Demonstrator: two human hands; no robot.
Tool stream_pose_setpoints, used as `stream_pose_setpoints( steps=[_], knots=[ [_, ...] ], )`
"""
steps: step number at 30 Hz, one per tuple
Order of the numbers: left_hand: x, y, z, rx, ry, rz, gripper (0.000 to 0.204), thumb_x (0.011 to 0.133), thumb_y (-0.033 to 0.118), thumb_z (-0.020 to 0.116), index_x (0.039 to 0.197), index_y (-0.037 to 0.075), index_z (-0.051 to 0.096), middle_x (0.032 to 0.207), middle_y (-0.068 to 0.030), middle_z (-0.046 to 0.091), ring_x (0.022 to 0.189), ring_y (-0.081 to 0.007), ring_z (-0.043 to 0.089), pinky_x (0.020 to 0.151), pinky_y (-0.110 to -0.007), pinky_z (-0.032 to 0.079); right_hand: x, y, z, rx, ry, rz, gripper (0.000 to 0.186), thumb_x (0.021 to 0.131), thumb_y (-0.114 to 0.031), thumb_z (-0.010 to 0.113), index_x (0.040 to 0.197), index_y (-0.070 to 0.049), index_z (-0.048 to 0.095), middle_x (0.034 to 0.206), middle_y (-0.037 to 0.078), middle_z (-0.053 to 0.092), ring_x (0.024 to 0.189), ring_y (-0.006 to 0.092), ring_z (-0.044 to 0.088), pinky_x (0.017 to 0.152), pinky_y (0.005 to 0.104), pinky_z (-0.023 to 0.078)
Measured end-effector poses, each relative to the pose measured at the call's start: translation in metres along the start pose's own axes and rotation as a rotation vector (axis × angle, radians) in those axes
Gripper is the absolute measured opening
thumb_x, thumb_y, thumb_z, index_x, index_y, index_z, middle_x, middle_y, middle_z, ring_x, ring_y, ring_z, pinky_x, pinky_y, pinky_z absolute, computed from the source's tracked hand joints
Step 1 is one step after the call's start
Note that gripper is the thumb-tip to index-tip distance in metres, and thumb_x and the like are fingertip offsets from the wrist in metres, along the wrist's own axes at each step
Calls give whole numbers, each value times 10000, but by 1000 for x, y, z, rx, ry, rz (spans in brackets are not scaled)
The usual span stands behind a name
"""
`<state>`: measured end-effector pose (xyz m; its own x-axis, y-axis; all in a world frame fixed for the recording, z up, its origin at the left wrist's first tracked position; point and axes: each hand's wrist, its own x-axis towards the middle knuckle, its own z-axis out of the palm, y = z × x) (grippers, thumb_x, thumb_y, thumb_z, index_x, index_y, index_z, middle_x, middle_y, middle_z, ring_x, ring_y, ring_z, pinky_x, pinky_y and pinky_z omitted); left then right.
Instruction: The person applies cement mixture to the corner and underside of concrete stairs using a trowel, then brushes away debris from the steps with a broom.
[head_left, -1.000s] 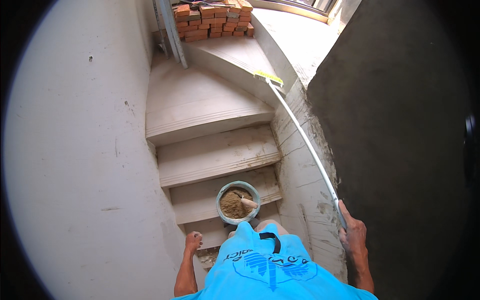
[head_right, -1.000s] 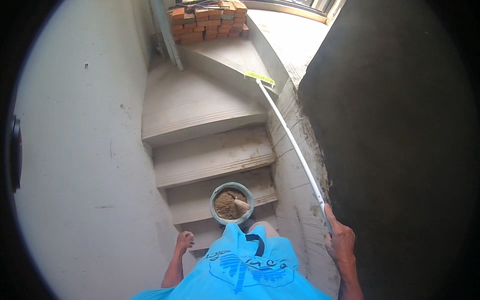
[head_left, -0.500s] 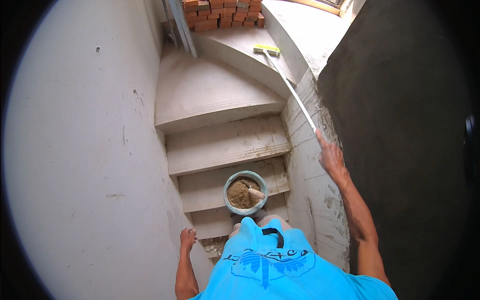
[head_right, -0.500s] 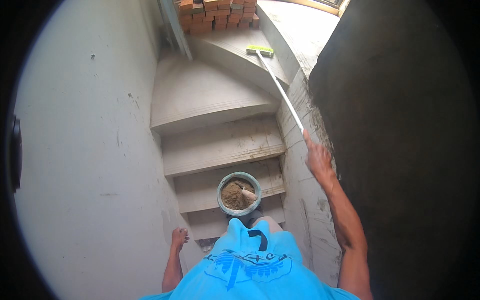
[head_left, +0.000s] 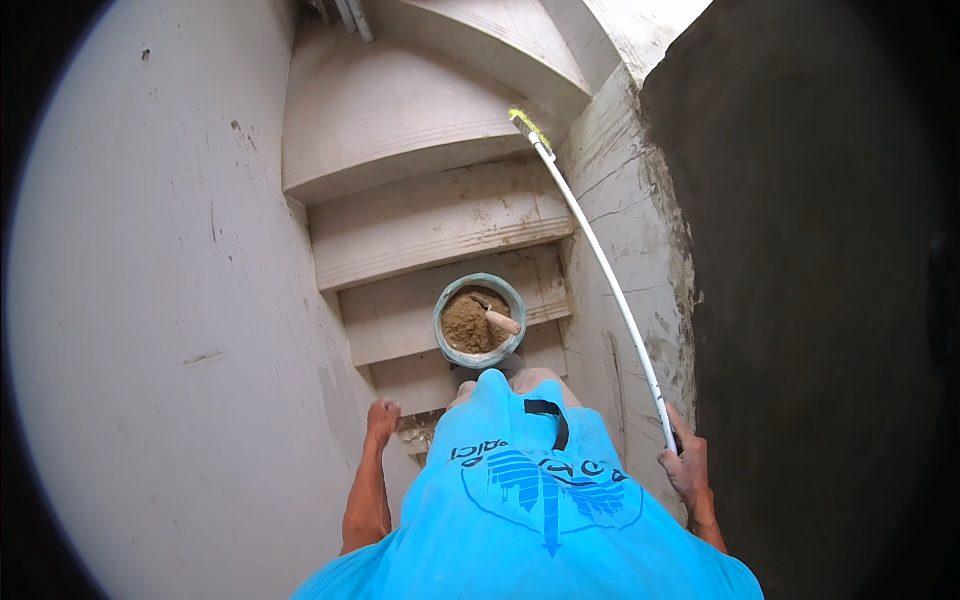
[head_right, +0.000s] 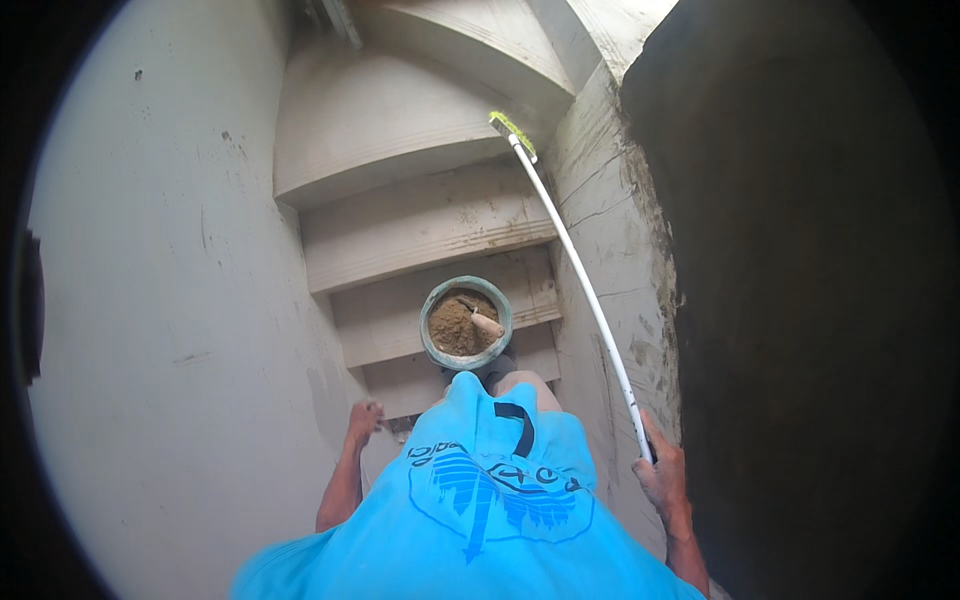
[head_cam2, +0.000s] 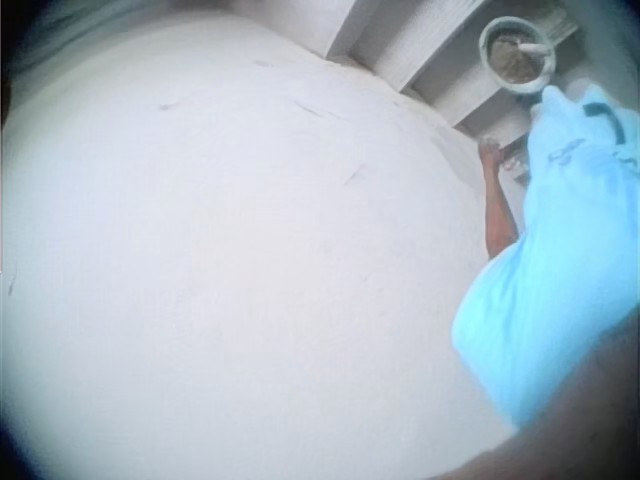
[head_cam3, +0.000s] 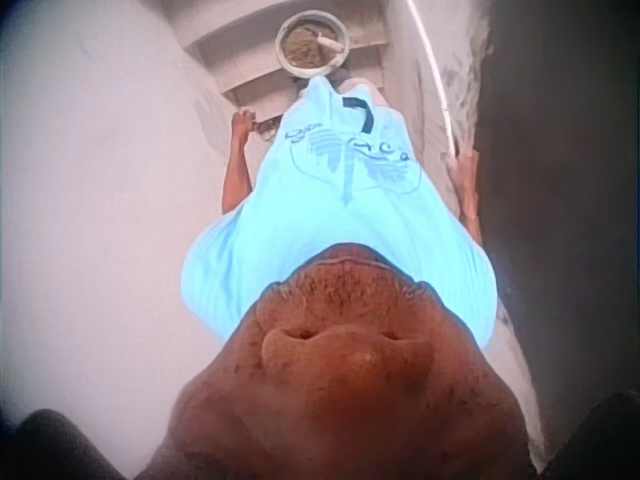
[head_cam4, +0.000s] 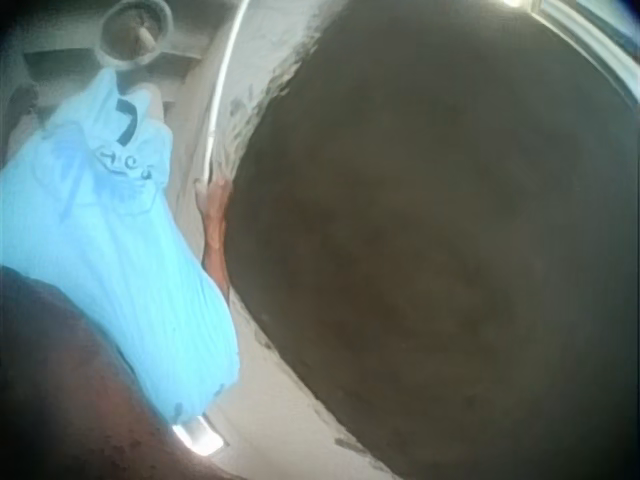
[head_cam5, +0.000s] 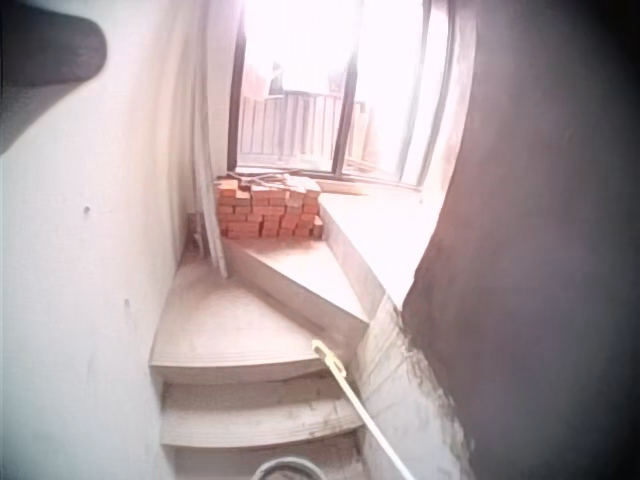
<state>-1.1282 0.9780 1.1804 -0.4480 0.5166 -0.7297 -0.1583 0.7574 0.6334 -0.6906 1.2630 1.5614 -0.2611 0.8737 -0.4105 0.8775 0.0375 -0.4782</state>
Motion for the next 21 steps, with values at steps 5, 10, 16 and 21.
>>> stream_pose_setpoints(
  steps=[5,10,16,21],
  knots=[
    [12,94,2,-98,21,124,362,926,244,602,1170,-23,613,926,-127,676,705,-189,679,580,-311,544,-13,29,27,174,-159,289,615,684,-22,549,1297,-20,601,714,44,545,659,142,544,617,299,447],
    [7,92,5,-94,-22,95,346,919,230,606,1146,-30,622,922,-131,676,704,-194,677,583,-312,544,30,-13,35,607,-455,398,623,720,-8,501,1341,33,524,600,-2,472,424,92,414,392,262,368],
    [-8,51,-9,3,-14,-15,369,918,235,603,1165,-40,605,931,-136,666,709,-201,668,584,-312,528,117,-76,78,756,-835,305,653,757,11,485,1408,12,426,554,-53,435,372,39,398,315,222,355],
    [-25,50,-24,9,65,-46,364,928,233,589,1170,-39,602,895,-116,653,691,-190,656,573,-307,517,178,-91,136,717,-863,156,651,773,14,501,1420,-36,446,555,-44,442,367,43,401,306,217,340]
  ],
)
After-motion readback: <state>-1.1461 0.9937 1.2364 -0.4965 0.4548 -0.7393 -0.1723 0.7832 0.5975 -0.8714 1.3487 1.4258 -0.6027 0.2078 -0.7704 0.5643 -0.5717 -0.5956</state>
